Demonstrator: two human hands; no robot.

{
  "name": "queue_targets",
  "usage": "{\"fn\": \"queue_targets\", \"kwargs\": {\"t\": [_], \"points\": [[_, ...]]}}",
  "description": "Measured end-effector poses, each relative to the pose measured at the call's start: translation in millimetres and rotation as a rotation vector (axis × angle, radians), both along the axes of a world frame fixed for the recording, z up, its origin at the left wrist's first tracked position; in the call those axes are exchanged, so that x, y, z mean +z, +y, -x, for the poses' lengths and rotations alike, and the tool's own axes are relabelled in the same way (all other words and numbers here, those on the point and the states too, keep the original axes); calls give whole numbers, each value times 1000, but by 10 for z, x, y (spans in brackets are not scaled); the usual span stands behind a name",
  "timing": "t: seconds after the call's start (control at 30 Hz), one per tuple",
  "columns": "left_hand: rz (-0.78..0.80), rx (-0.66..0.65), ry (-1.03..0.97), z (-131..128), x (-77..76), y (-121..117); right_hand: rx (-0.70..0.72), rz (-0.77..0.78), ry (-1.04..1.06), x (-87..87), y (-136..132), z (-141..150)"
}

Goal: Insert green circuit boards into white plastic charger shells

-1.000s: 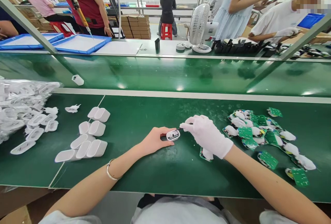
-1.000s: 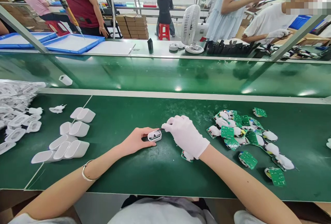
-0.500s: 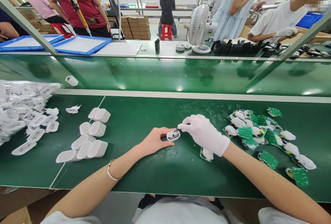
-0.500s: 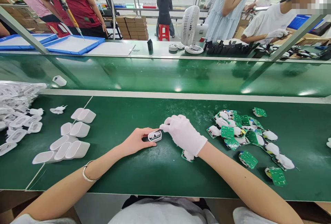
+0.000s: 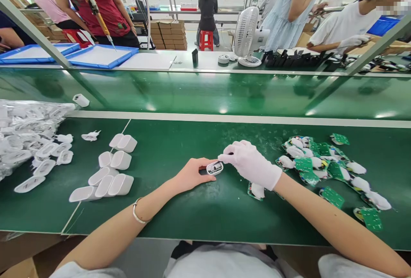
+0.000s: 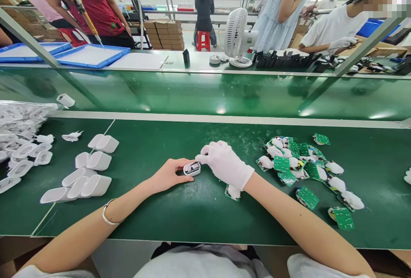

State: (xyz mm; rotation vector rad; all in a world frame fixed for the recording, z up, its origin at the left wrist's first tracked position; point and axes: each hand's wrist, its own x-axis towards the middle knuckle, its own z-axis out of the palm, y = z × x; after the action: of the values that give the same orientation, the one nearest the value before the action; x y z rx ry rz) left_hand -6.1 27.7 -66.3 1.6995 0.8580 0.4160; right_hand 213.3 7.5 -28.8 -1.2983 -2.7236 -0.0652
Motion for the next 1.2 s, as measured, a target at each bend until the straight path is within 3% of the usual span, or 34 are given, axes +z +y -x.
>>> {"fn": "queue_targets", "kwargs": {"t": [0.27, 0.57, 0.73, 0.87, 0.93, 1.0, 1.07, 1.13, 1.2], "points": [[1, 1, -5, -10, 6, -2, 64, 11, -49, 74, 67, 42], [-4, 3, 11, -14, 34, -3, 41, -2, -85, 111, 15, 50], [62, 29, -25, 0, -5, -12, -166, 26, 21, 60, 0, -44], [109, 29, -114, 37, -21, 1, -412, 114, -48, -31, -80, -128], [129, 41, -186, 53, -29, 20, -497, 80, -40, -55, -143, -118], [149, 16, -232, 60, -38, 34, -431, -18, 58, -50, -205, -54], [137, -21, -207, 55, -46, 36, -200, -43, 153, -28, -249, 47], [89, -27, -143, 43, -47, 24, 27, 56, 208, -7, -261, 143], [39, -19, -89, 30, -36, 8, 84, 188, 294, -4, -247, 199]]}}
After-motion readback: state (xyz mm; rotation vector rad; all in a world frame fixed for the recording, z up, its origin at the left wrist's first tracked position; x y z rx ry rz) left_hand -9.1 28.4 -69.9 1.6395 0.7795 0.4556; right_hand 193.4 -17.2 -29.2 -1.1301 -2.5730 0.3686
